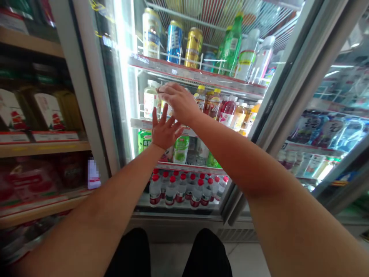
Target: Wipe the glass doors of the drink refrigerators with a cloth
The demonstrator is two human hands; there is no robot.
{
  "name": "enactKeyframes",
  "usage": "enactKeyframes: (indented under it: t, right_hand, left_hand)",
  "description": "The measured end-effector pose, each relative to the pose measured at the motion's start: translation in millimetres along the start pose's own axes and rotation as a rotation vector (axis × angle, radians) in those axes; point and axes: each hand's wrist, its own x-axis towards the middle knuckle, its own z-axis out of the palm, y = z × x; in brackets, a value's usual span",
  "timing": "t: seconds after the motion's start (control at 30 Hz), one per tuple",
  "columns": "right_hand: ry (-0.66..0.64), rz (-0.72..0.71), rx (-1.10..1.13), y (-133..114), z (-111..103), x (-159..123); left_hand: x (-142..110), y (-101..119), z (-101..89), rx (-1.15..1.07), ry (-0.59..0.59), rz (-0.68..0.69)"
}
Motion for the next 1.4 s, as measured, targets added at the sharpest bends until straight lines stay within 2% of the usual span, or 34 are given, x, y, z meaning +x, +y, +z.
enactKeyframes:
  t: [0.07, 0.17, 0.23, 0.37, 0.43, 0.6, 0.73, 0.77, 0.87, 0.9, 0.93, 1.03, 1.07, 1.13, 1.23, 1.3, 1.4]
  right_hand:
    - [-0.032, -0.019, 0.028, -3.4, 2.3, 10.9]
    - [0.065, 0.140, -0.056, 0.0, -5.4, 29.4]
    - [0.074, 0.186, -0.112, -0.7, -11.4, 35.1]
    - [-0.063, 0.034, -0.049, -14.5, -11.2, 24.3]
    - [-0.071, 0.004, -0.010, -19.2, -8.0, 15.9]
    - [-0.030, -0.012, 0.035, -3.8, -9.8, 9.0]
    - [0.105, 0.093, -0.001, 6.9, -12.0, 1.2]
    - [0.089, 0.087, -0.016, 6.8, -11.7, -3.0]
    - [-0.065, -0.066, -0.028, 9.1, -13.0, -16.6]
    - [-0.067, -0.079, -0.030, 12.2, -14.6, -20.4]
    - [-0.017, -0.042, -0.041, 16.2, -16.5, -23.8]
    - [0.235, 0.195, -0.101, 23.3, -19.5, -33.6]
    - [0.268, 0.229, -0.116, 21.5, -18.5, -37.7]
    - [0.199, 0.182, -0.114, 12.4, -14.4, -47.5]
    - [-0.001, 0.056, -0.066, 1.3, -11.3, -61.9]
    - [0.020, 0.107, -0.052, 5.5, -14.8, -69.3]
    - [0.163, 0.275, -0.042, 18.2, -20.8, -82.2]
  left_hand:
    - [-0.1, 0.7, -1.2, 0.006, 0.007, 0.002]
    - [-0.2, 0.1, -1.6, 0.005, 0.016, 0.023]
    - [-0.5, -1.7, 1.3, -0.010, 0.010, 0.027]
    - [-1.9, -6.2, 11.4, -0.025, -0.008, -0.086]
    - [-2.5, -7.3, 13.2, -0.028, -0.020, -0.107]
    - [-2.2, -4.1, 3.4, -0.014, -0.019, 0.018]
    - [-1.3, -0.8, -1.9, 0.010, 0.022, 0.033]
    - [-1.3, -0.5, -1.8, 0.023, 0.034, 0.036]
    - [-1.2, 0.1, -0.9, 0.046, 0.051, 0.024]
    - [-1.1, 0.5, -1.1, 0.043, 0.048, 0.010]
    - [-1.0, 1.1, -1.6, 0.037, 0.043, -0.005]
    - [-0.4, 3.1, -3.5, 0.031, 0.040, -0.031]
    - [-0.2, 3.6, -3.8, 0.035, 0.045, -0.029]
    - [0.1, 4.1, -3.3, 0.039, 0.058, -0.025]
    - [0.6, 4.0, -1.8, 0.019, 0.071, -0.041]
    - [1.0, 3.9, -1.6, 0.003, 0.064, -0.051]
    - [1.5, 3.9, -2.0, 0.005, 0.051, -0.051]
